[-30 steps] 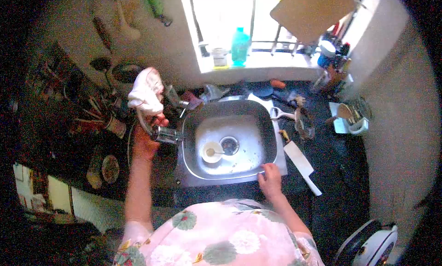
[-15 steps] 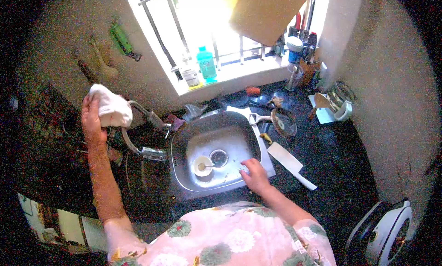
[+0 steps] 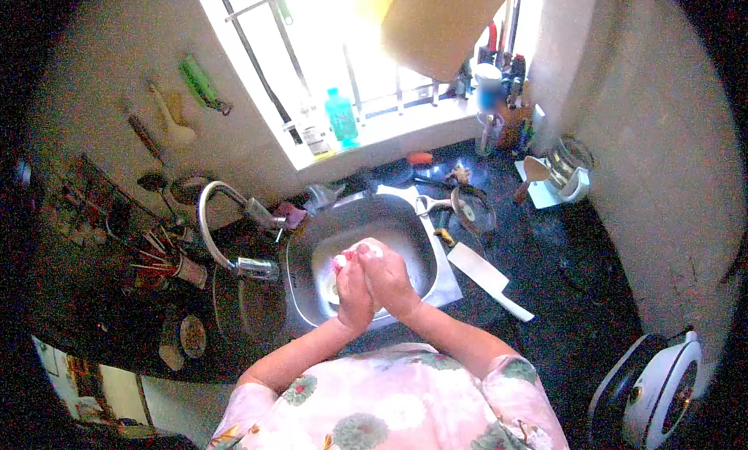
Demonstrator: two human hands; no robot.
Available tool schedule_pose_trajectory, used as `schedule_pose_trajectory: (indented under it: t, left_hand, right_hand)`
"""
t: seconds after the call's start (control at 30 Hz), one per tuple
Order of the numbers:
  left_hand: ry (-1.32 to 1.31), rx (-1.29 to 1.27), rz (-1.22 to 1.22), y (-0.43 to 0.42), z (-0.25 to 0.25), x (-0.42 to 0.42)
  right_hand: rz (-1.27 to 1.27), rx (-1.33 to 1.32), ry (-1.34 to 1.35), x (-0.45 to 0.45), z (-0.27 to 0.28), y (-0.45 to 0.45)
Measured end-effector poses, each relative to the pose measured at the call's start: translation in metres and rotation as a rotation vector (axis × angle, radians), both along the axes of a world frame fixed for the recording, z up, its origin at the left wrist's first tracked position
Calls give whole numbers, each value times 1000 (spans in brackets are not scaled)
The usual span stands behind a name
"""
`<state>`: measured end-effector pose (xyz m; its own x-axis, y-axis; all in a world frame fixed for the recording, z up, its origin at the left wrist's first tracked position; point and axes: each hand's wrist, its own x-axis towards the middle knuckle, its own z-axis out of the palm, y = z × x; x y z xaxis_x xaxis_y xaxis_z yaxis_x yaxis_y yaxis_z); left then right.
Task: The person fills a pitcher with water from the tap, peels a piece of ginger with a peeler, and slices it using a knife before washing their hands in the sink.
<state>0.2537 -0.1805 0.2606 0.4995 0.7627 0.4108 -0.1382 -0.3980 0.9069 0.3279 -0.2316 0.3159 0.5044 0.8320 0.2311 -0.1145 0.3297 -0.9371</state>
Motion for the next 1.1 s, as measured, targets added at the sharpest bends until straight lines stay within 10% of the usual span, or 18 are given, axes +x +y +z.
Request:
schedule_pose_trajectory:
  t: [0.13, 0.47, 0.67, 0.83, 1.1]
  left_hand:
    - [-92, -96, -136, 7, -5, 5]
    - [180, 617, -153, 25, 45, -30]
    - [384, 475, -275, 37, 81, -44]
    - [182, -213, -241, 69, 125, -58]
    - [45, 288, -72, 138, 210, -82]
  right_hand:
    - [2, 13, 168, -2, 8, 4]
    - [-68, -40, 149, -10, 13, 11]
    - [-229, -115, -315, 6, 2, 12]
    - [-26, -191, -384, 26, -18, 20]
    - [193, -153, -157, 17, -9, 19]
